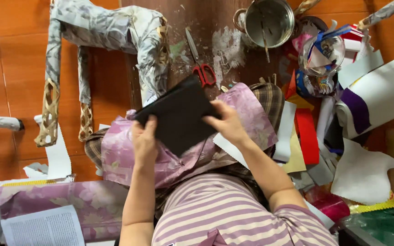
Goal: Crafting a paper-mache animal model by cutting, folding, and applying paper and fabric to the structure.
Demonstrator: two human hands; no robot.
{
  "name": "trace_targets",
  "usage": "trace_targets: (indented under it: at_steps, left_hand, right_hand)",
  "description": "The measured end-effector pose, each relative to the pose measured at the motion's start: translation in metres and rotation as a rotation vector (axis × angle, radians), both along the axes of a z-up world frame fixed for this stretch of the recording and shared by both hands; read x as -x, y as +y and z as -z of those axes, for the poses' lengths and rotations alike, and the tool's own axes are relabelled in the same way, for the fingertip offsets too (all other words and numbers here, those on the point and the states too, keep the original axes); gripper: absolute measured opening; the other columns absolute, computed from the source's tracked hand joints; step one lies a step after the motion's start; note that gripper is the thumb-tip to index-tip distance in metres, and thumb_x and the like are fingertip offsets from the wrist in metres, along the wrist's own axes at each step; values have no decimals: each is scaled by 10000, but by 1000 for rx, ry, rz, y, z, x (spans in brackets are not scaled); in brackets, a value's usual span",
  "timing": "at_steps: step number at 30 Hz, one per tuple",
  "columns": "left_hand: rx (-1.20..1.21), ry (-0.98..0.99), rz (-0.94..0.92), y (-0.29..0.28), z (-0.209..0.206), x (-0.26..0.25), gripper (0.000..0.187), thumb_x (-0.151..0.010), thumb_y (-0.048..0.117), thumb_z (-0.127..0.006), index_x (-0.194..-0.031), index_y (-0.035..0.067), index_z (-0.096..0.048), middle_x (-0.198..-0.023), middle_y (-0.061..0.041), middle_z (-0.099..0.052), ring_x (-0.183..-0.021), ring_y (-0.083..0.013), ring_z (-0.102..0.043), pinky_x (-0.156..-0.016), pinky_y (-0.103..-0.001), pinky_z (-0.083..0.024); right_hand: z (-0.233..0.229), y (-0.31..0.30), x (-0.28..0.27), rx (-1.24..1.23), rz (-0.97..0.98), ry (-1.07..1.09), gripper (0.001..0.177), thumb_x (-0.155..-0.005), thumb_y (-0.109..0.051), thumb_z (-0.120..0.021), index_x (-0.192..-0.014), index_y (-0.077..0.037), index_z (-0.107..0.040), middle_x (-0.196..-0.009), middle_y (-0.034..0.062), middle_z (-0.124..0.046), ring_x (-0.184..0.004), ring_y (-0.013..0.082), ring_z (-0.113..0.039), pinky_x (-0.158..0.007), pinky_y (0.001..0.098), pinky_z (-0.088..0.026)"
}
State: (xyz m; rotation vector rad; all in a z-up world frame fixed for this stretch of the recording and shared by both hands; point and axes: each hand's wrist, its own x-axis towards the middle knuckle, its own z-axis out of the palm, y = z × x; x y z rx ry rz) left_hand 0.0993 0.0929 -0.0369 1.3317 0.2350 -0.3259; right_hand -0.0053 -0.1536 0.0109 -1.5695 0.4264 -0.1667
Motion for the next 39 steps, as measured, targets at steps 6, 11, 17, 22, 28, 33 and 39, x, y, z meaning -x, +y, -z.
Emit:
trace_targets:
  at_steps: [6,11,17,22,28,33,39]
  left_hand:
    - [148,-260,292,-14,-95,-1,319,-1085,267,-478,-1238,20,-611,-1079,-232,-708,-1035,-335,-725,-963,-465,-589]
    - [-51,-300,-112,80,-123,-22,103,-1075,50,-532,-1142,44,-611,-1033,-83,-684,-945,-166,-682,-929,-287,-609]
    - [-273,-282,-459,198,-86,2,96,-1082,58,-529,-1151,45,-595,-992,-62,-670,-877,-134,-674,-849,-240,-595]
    - [-392,-276,-700,280,-58,35,86,-1045,6,-557,-1105,45,-606,-949,-45,-663,-798,-109,-653,-733,-213,-583]
    - [-745,-235,-814,337,13,76,60,-936,-57,-712,-943,2,-704,-742,-33,-694,-630,-99,-664,-576,-207,-561]
    - [-1298,55,-744,340,60,93,189,-856,193,-772,-701,95,-728,-585,-21,-681,-493,-173,-598,-555,-340,-547]
    - [-1414,165,-541,326,86,72,370,-838,-57,-710,-1205,-23,-671,-1233,-191,-664,-1145,-331,-609,-1011,-390,-527]
  right_hand:
    - [104,-128,102,517,935,27,453,-850,-104,-901,-1244,-86,-678,-1117,151,-668,-1109,259,-657,-1005,414,-487]
    - [127,-261,172,923,887,8,416,-899,74,-714,-1269,120,-529,-1238,258,-590,-1110,346,-563,-1011,405,-429]
    - [198,-349,166,1159,810,-20,134,-955,-9,-679,-949,89,-588,-871,173,-632,-759,252,-551,-758,394,-535]
    - [196,-373,130,1286,694,53,137,-955,-35,-660,-1003,86,-616,-917,250,-715,-727,361,-639,-764,431,-564]
    - [189,-406,118,1413,391,77,289,-876,50,-589,-1147,115,-666,-1062,344,-719,-889,564,-643,-829,520,-524]
    - [184,-421,116,1516,672,116,688,-867,118,-730,-1456,3,-395,-1391,311,-537,-1223,500,-591,-1057,546,-465]
    - [140,-356,72,1451,393,-269,221,-845,108,-617,-1050,55,-679,-949,218,-716,-767,346,-680,-758,403,-603]
